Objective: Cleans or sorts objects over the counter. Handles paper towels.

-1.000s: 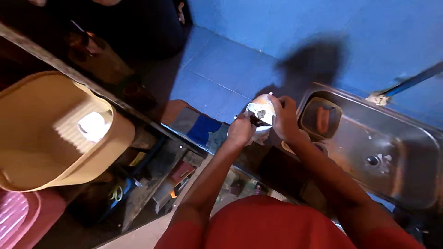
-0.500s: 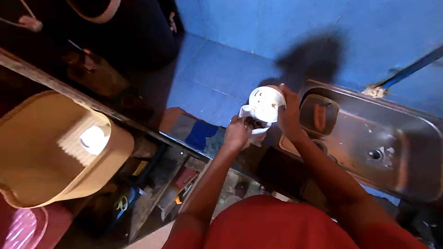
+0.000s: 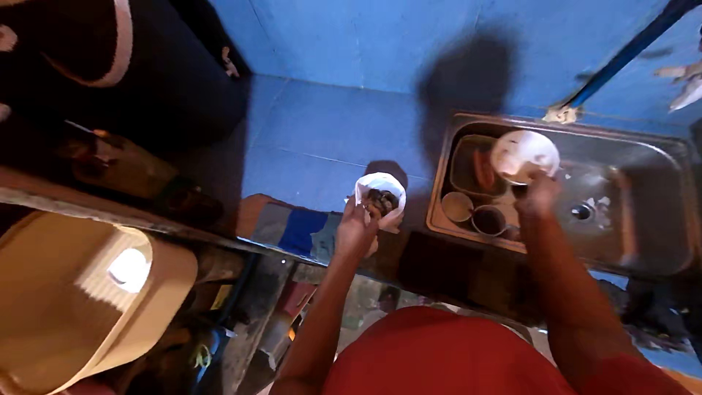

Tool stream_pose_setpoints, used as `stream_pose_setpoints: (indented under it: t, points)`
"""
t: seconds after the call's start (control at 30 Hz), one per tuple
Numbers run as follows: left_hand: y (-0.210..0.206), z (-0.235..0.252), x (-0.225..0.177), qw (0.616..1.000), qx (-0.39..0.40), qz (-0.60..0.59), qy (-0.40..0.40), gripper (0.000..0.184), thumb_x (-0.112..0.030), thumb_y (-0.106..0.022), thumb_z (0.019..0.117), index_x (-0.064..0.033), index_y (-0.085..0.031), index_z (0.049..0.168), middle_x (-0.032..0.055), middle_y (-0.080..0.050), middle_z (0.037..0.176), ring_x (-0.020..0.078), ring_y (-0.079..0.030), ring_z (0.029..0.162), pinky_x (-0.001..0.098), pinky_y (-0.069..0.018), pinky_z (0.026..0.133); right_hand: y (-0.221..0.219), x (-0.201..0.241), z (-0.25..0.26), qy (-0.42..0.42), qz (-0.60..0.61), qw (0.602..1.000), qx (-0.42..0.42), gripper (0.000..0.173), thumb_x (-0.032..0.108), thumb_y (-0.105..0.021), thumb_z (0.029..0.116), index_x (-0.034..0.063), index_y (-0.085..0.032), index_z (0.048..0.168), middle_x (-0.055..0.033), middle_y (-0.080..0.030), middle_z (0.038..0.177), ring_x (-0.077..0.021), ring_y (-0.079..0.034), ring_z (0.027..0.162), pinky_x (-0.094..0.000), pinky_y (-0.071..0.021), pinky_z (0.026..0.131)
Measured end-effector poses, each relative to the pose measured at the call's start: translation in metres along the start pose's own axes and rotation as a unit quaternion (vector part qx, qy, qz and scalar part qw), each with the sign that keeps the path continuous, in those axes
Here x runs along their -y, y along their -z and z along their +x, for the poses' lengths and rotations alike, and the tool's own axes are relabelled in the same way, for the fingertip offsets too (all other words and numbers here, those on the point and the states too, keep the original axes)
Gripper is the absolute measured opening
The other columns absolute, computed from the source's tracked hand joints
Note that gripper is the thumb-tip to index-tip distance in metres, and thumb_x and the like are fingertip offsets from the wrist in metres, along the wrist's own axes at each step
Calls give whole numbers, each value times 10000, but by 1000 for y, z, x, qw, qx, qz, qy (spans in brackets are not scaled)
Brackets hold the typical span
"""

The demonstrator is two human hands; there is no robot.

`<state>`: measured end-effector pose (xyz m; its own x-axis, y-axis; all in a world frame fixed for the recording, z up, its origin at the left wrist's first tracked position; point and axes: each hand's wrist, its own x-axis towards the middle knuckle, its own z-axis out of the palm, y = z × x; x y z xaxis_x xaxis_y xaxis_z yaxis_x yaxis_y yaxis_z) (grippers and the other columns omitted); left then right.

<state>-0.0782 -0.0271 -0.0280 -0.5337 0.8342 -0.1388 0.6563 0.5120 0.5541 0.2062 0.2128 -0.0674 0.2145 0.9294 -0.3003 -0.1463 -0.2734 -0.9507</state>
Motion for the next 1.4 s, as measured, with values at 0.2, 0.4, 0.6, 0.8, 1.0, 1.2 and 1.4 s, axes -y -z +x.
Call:
stream_pose_setpoints:
  t: [0.2, 0.4, 0.6, 0.8, 1.0, 1.2, 1.4]
  points:
    - [0, -7, 5, 1000, 10, 21, -7, 451, -211, -689, 970, 6, -615, 1358, 195, -388, 1608, 384, -607, 1267, 546, -530, 1015, 63, -9, 25, -83, 26, 986, -142, 435, 177, -460, 1085, 6, -391, 1479, -164, -538, 1362, -218, -583, 1162, -363, -529, 947]
    - [7, -9, 7, 998, -16, 61, -14, 481, -280, -683, 982, -33, -619, 1388, 210, -336, 1635, 406, -644, 1197, 557, -559, 955, 82, -25, 30, -129, -29, 988, -83, 504, 249, -444, 1097, 52, -327, 1546, -166, -447, 1516, -252, -526, 1312, -431, -507, 1031]
    - [46, -9, -10, 996, -51, 17, -76, 391, -299, -660, 1007, -39, -690, 1298, 202, -397, 1606, 380, -619, 1259, 552, -527, 1011, 52, 5, 18, 12, -152, 980, -129, 607, 141, -583, 1005, -42, -344, 1533, -225, -485, 1488, -273, -536, 1316, -406, -474, 1077]
    - [76, 21, -41, 973, -86, -80, -200, 302, -242, -583, 1025, 1, -758, 1063, 172, -708, 1182, 260, -661, 1140, 446, -512, 1010, -5, 21, -28, 135, -218, 940, 225, 443, 218, -499, 1074, -25, -444, 1441, -204, -537, 1395, -235, -609, 1157, -418, -533, 978]
    - [39, 53, -59, 948, 179, 254, -69, 431, -411, -563, 1043, -17, -719, 1123, 239, -680, 1196, 449, -634, 1162, 688, -485, 923, -87, 4, -87, 174, -367, 813, 417, 355, 203, -592, 1044, -14, -619, 1324, -239, -622, 1334, -347, -619, 1228, -519, -497, 1053]
    - [52, 54, -57, 946, 171, 274, -40, 341, -309, -588, 1030, -17, -702, 1165, 252, -666, 1212, 462, -623, 1173, 692, -483, 912, -134, -23, -111, 114, -404, 782, 460, 442, 350, -569, 1060, -1, -628, 1321, -241, -663, 1248, -384, -629, 1187, -610, -466, 1032]
    - [58, 44, -43, 955, 165, 245, -35, 432, -396, -557, 1054, -4, -711, 1151, 243, -630, 1287, 441, -603, 1215, 667, -474, 971, -141, -22, -121, 115, -381, 794, 460, 324, 216, -597, 1049, 1, -642, 1287, -221, -682, 1177, -335, -668, 1081, -548, -518, 969]
